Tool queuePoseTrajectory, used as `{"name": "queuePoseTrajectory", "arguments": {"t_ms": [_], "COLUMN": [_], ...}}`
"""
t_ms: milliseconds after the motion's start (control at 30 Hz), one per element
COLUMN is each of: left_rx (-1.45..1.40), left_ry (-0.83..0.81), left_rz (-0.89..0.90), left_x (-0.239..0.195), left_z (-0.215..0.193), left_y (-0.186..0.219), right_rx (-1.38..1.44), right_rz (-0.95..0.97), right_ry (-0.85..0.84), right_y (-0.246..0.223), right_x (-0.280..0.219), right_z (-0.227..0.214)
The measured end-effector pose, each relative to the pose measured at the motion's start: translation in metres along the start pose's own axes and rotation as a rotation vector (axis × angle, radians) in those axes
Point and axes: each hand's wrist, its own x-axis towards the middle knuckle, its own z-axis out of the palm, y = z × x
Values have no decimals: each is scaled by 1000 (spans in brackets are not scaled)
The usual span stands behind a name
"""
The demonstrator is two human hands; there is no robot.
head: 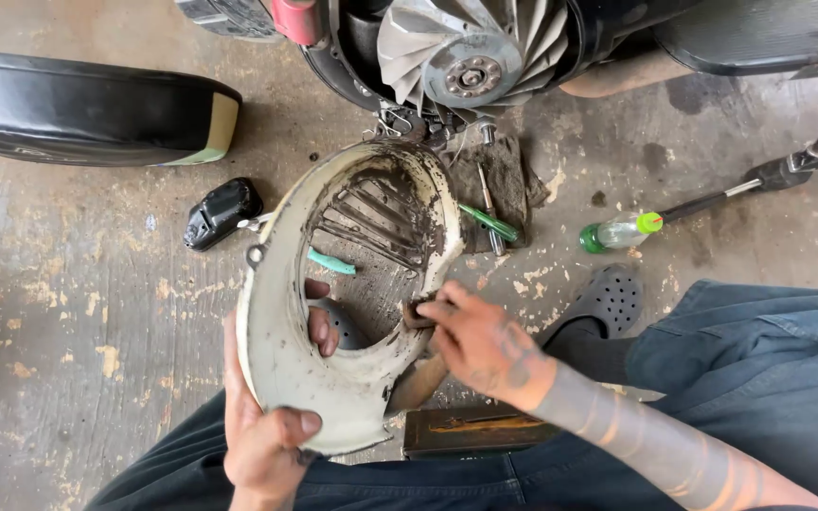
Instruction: The person scrubs the inside of a white motorcycle air filter housing with a toothbrush and a cloth. They apply a liquid from a green bottle to the housing and continue scrubbing the grime from the metal grate and plastic surfaces.
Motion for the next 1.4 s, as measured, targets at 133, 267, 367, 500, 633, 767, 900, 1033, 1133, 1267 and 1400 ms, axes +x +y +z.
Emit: {"name": "queuePoseTrajectory", "arguments": {"t_ms": [133, 267, 367, 500, 633, 767, 900, 1033, 1133, 1267, 1400], "left_rx": [-294, -458, -441, -494, -425, -287, -240, -210, -200, -248, -203], "left_ry": [-63, -132, -131, -183, -203, -177, -133, -109, -103, -113, -144], "left_rz": [-3, -28, -1, -94, -77, -47, -65, -63, -65, -75, -76], "left_x": [5, -4, -3, -2, -5, -5, -4, -4, -3, -2, -2], "left_z": [-11, -12, -4, 5, 9, 7, 6, 0, -1, 4, 5], "left_y": [-1, 4, 2, -1, -9, -18, -17, -13, -11, -12, -16], "right_rx": [428, 406, 315, 177, -6, -99, -200, -179, -85, -342, -407], "right_rz": [342, 124, 165, -47, -288, -264, -237, -190, 0, 56, 141], "right_ry": [-241, 136, 329, 464, 541, 512, 439, 351, 261, 245, 184], "right_y": [1, 1, -16, -12, 3, -9, -7, 7, 3, 4, 7], "right_x": [26, 26, 18, 35, 61, 64, 60, 49, 48, 35, 28], "right_z": [-58, -117, -155, -134, -78, -61, -54, -41, -44, -54, -65]}}
